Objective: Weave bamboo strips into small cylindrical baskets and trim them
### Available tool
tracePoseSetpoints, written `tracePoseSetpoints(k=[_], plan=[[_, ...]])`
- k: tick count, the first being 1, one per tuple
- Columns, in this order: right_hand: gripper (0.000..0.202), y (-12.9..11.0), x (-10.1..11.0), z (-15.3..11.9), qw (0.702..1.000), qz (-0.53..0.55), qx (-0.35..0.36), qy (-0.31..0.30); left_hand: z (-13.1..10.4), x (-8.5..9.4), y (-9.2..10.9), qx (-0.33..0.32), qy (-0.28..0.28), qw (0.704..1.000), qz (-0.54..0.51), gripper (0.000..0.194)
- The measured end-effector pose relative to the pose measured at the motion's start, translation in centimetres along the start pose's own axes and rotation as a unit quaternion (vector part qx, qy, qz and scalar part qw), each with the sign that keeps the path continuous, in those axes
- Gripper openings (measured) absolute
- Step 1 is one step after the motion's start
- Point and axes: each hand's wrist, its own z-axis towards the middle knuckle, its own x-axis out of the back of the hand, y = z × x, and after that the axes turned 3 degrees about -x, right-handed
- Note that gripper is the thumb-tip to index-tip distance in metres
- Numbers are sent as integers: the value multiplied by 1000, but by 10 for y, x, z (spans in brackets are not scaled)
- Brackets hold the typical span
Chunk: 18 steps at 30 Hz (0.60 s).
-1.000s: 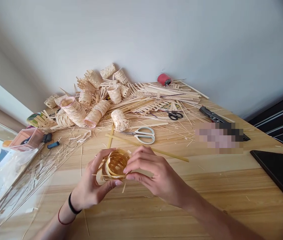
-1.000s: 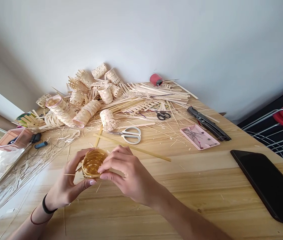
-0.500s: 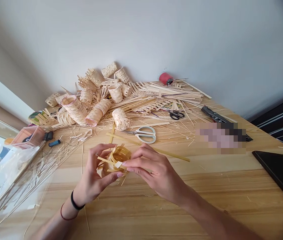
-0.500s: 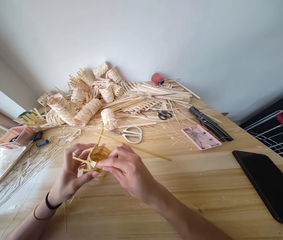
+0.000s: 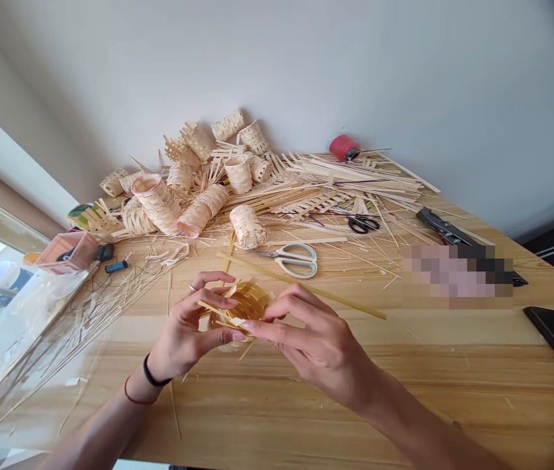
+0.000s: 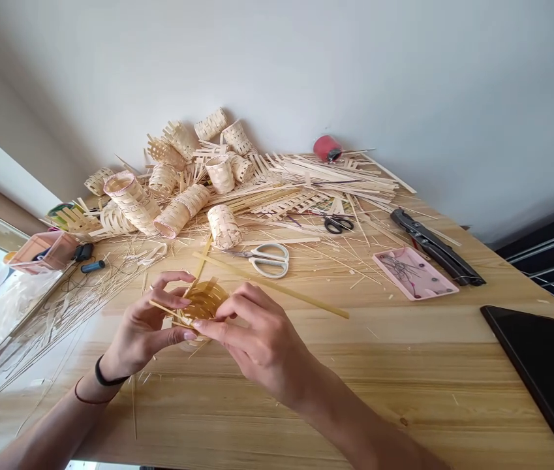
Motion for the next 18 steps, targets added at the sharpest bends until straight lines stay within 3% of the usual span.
tracePoseSetpoints(k=[5,8,10,13,18], plan=[[37,1,0,-1,1000,-21,15,-18,1,7,-2,23,-18,999,-33,30],[41,2,1,-2,1000,-19,20,-11,0,7,1,5,-34,999,-7,29],[42,2,2,-2,1000,-16,12,-3,-1,4,3,-23,-12,999,26,42],[31,-1,4,-1,999,-8,-38,0,-2,-1,7,-74,35,986,145,60],[25,-7,3,-2,994,31,-99,39,-3,-8,13,-154,24,917,367,50]])
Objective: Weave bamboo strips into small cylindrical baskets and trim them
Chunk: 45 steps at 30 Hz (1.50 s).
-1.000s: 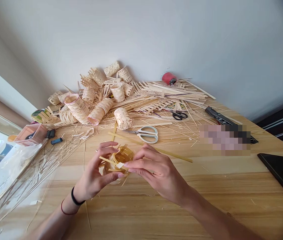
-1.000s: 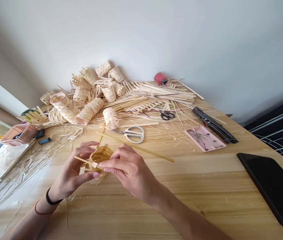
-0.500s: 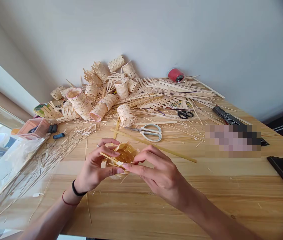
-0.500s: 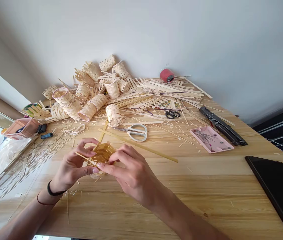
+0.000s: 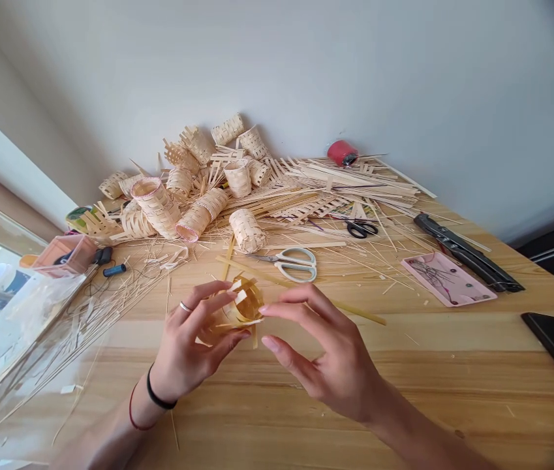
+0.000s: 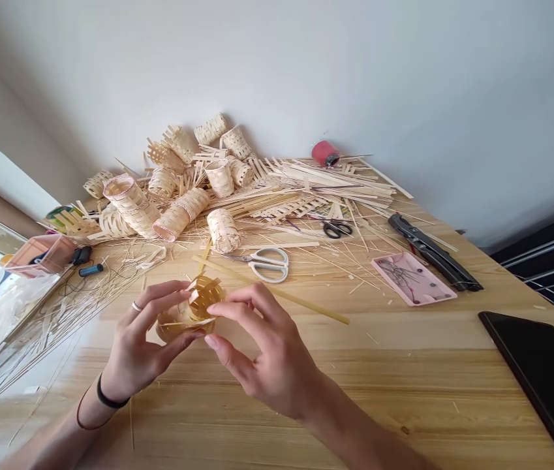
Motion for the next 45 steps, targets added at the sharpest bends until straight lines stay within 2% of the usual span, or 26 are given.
tracePoseSetpoints(k=[3,7,14,21,24,29,31,35,38,40,45], plan=[[24,-1,-3,-1,1000,-5,9,-2,-2,-2,5,-32,-9,998,57,52],[3,-1,-5,-1,999,-24,25,-18,-8,-7,9,-26,-10,995,96,61],[12,-4,-9,0,1000,-18,-3,-19,-7,-13,11,5,-29,997,73,55],[15,-2,-16,-1,999,-51,5,-3,-5,-17,16,3,-8,997,80,48],[11,-2,-13,-1,998,-61,26,-7,-7,-18,16,27,-16,996,84,52],[9,-2,-12,-2,996,-72,46,-4,-7,-18,19,99,-72,989,84,73],[10,-3,-13,-2,996,-72,43,-4,-7,-18,20,125,-86,985,77,74],[12,-2,-15,-2,996,-77,32,-8,-5,-13,20,169,-94,981,14,70],[13,0,-15,-2,997,-76,22,3,-3,-4,18,201,-122,969,-80,78],[12,1,-14,-2,997,-76,19,15,-2,0,16,214,-141,956,-144,72],[15,-1,-11,0,998,-54,-12,13,-1,2,15,218,-127,937,-240,76]])
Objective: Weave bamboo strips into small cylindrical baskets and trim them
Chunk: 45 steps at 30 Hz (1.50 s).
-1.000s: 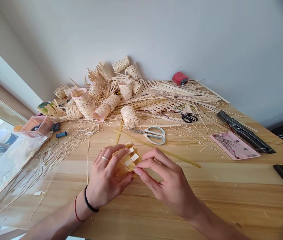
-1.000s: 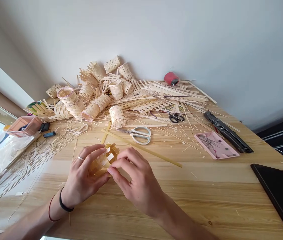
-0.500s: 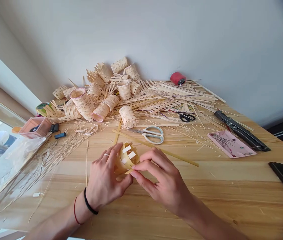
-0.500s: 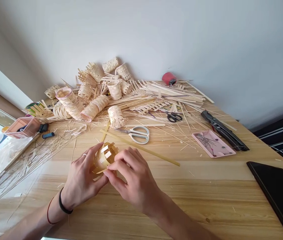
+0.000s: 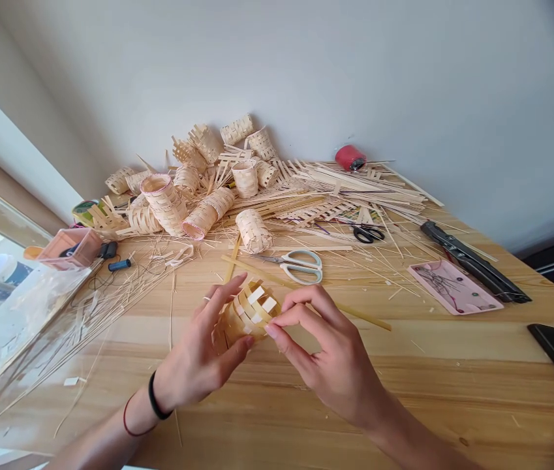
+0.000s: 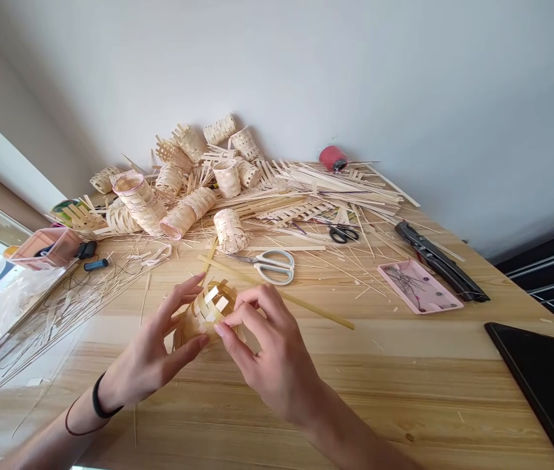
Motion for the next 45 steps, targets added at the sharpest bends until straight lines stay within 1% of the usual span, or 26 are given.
tracePoseSetpoints(k=[2,6,9,13,17,20,22,24,26,30,33,35,38,43,45], plan=[[15,-3,0,0,1000,13,-19,-4,0,-1,1,-7,-4,1000,-14,74],[18,-10,0,0,999,19,-40,2,1,-1,5,-13,-15,999,-31,57],[22,-12,-1,-1,998,29,-49,11,0,-4,5,-25,-3,999,-29,52],[23,-13,-2,-1,997,41,-61,11,-2,-12,0,-39,18,999,-30,49],[24,-12,-2,-1,997,37,-58,25,-3,-17,0,-42,34,998,-42,45],[24,-11,-2,0,998,26,-48,33,-2,-16,2,-23,23,993,-110,31],[25,-11,-2,0,998,19,-39,38,0,-14,3,-3,21,984,-176,20],[25,-10,-3,0,999,11,-25,39,2,-10,3,16,24,975,-218,14],[26,-9,-3,-1,999,7,-7,37,5,-6,4,34,15,972,-232,15],[24,-7,-2,-1,1000,1,10,28,8,1,8,54,-18,969,-239,25],[35,-8,-1,-1,1000,-1,10,25,8,4,9,58,-35,962,-264,18],[36,-9,-1,-1,999,-2,20,24,8,4,8,54,-39,959,-275,13],[34,-9,-2,1,998,-19,53,21,6,1,5,53,-30,961,-271,12],[27,-5,-1,2,990,-71,119,20,3,-8,6,53,20,967,-250,18],[25,-5,0,2,988,-81,129,28,3,-10,7,48,32,968,-244,17]])
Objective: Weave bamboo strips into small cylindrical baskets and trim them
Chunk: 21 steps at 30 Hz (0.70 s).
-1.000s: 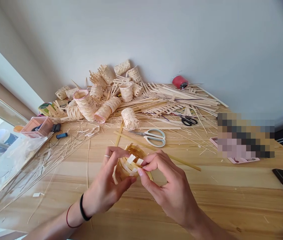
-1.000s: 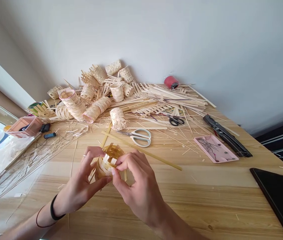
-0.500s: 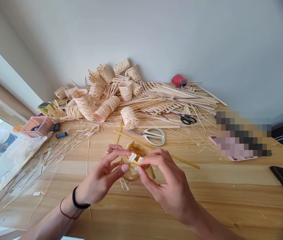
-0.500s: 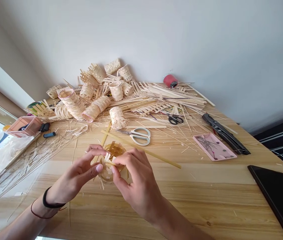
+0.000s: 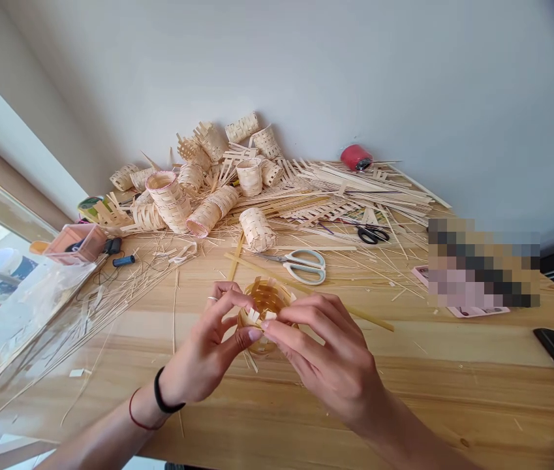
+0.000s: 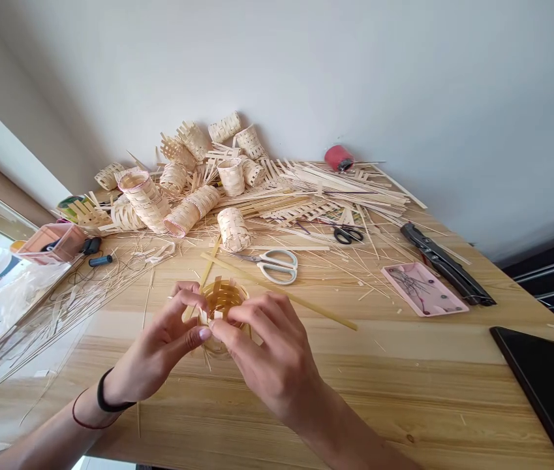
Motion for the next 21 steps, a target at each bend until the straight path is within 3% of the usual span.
tracePoseSetpoints(k=[6,21], plan=[[23,-6,5,3,994,66,-91,-11,3,3,-2,-2,-28,999,-22,12],[25,-14,0,-3,993,49,-104,-2,4,-1,-10,-14,-3,1000,-9,19]])
